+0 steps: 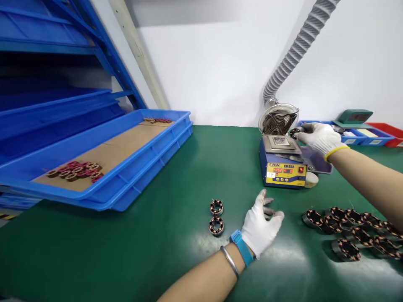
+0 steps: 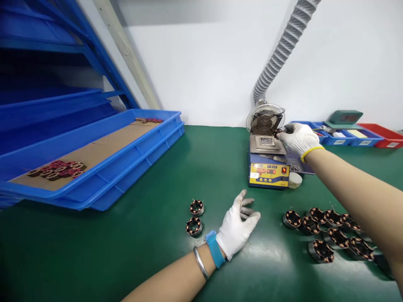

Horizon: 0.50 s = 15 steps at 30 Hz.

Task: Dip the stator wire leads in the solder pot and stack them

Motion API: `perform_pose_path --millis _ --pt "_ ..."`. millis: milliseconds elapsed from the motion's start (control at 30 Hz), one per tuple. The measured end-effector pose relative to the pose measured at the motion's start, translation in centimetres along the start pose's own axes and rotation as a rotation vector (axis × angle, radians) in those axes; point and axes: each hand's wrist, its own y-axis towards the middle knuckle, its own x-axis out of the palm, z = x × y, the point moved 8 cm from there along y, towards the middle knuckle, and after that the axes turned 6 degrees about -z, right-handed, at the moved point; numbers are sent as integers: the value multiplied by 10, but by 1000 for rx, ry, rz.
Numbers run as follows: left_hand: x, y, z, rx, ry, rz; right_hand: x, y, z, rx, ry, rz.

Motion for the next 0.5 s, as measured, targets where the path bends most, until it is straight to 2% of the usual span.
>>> perform_pose_path --millis 233,500 --pt "0 2 -3 2 3 -9 27 15 1 -39 -1 -26" --pt "0 2 -1 -11 19 -8 35 15 4 -50 -26 -29"
